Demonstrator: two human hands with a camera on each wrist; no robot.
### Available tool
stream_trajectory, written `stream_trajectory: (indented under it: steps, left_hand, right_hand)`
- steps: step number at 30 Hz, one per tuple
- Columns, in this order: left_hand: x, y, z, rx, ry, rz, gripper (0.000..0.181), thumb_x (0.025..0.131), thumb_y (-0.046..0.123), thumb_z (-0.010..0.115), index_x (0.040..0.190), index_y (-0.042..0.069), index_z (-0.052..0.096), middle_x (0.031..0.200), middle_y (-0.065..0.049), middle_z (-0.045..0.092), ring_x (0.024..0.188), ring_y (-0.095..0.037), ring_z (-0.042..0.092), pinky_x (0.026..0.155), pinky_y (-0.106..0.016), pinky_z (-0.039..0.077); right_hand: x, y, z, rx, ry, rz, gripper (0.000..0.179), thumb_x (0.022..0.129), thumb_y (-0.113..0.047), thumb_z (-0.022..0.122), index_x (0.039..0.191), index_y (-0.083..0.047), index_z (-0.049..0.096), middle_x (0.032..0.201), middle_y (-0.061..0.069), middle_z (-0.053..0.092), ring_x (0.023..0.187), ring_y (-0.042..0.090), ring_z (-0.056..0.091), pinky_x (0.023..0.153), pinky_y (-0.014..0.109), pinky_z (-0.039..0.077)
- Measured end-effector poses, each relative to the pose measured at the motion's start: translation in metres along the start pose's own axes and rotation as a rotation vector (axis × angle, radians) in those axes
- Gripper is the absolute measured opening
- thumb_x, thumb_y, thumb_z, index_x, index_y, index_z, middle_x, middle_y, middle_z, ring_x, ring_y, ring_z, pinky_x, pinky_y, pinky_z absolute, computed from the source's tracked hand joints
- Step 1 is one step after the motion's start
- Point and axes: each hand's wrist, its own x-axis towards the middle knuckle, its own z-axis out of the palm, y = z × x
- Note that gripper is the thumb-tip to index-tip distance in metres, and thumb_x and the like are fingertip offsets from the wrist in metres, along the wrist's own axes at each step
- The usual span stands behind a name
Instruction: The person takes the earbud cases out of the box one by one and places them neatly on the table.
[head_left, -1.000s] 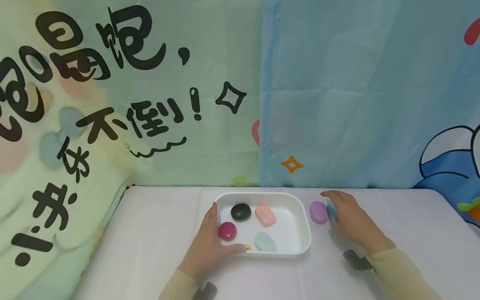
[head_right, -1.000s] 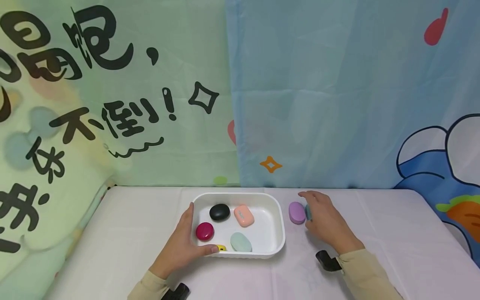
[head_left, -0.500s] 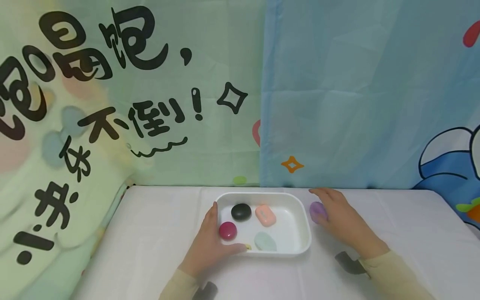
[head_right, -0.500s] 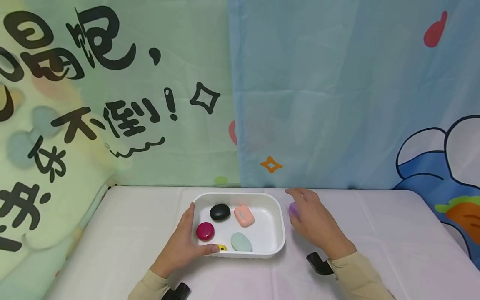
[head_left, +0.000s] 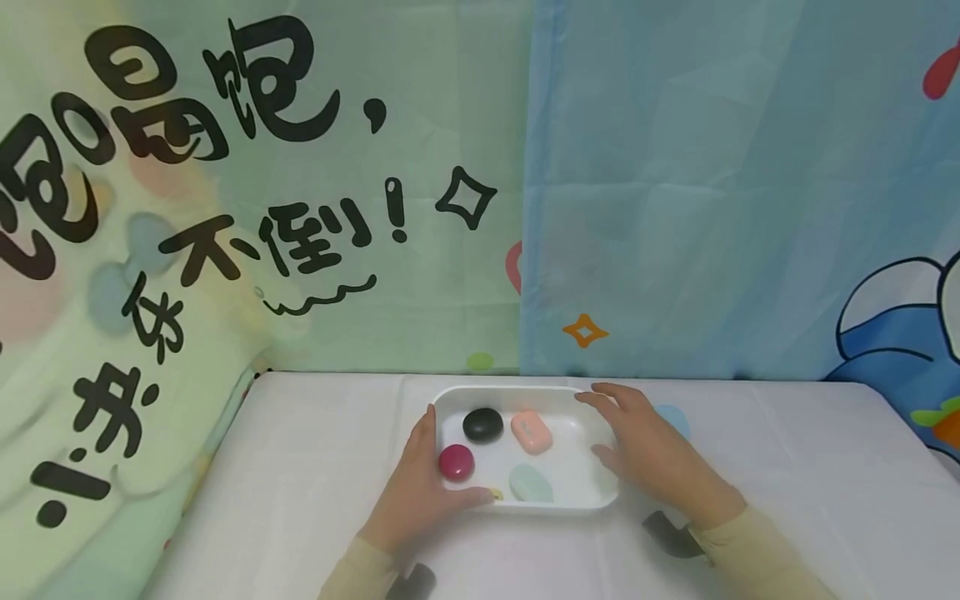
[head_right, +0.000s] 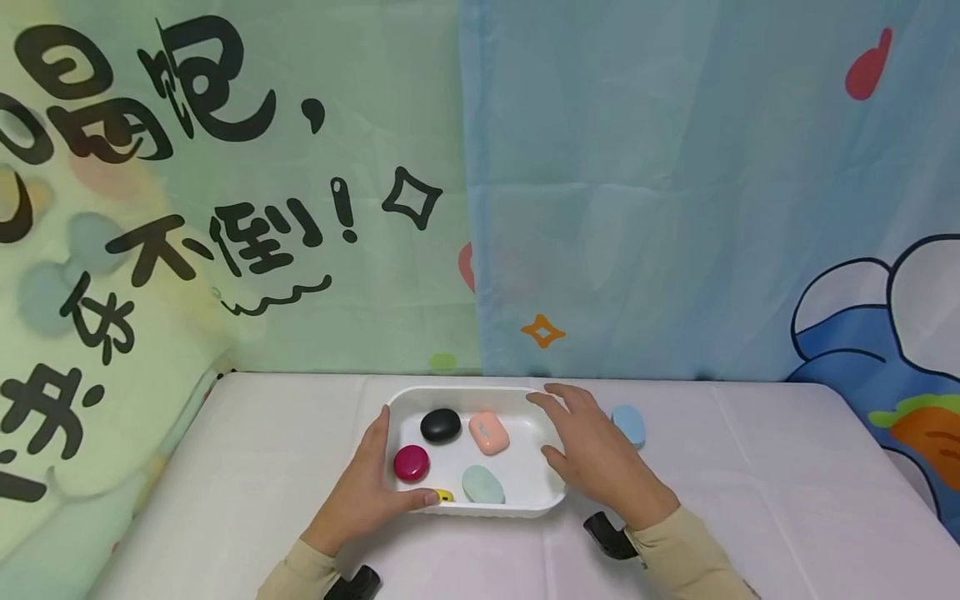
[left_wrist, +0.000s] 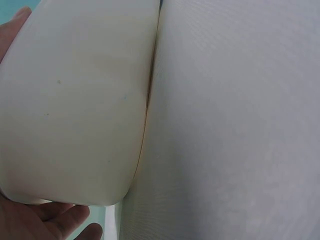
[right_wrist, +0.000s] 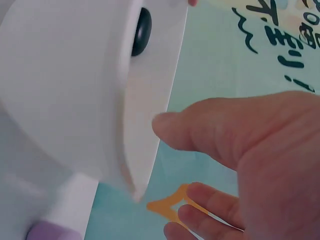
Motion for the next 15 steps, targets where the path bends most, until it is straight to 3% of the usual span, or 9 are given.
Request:
stream_trajectory:
  steps: [8, 15]
  left_hand:
    - [0.0, -0.001, 0.001, -0.001, 0.006, -0.005, 0.135, 0.065, 0.068, 0.084, 0.163, 0.011, 0.01, 0.165, -0.005, 0.022, 0.148, -0.024, 0.028, 0.117, -0.046, 0.032]
    - [0.0, 0.0, 0.0, -0.006, 0.007, 0.001, 0.135, 0.065, 0.066, 0.084, 0.162, 0.009, 0.011, 0.165, -0.007, 0.023, 0.148, -0.026, 0.029, 0.116, -0.047, 0.032]
  right_hand:
    - [0.003, -0.012, 0.005, -0.017, -0.003, -0.079, 0.062, 0.081, -0.008, 0.082, 0.137, -0.005, 0.055, 0.138, 0.023, 0.051, 0.127, 0.042, 0.049, 0.096, 0.056, 0.049]
    - [0.004, -0.022, 0.01, 0.016, -0.012, -0.114, 0.064, 0.076, -0.007, 0.086, 0.134, -0.007, 0.059, 0.139, 0.02, 0.053, 0.127, 0.039, 0.05, 0.096, 0.051, 0.05]
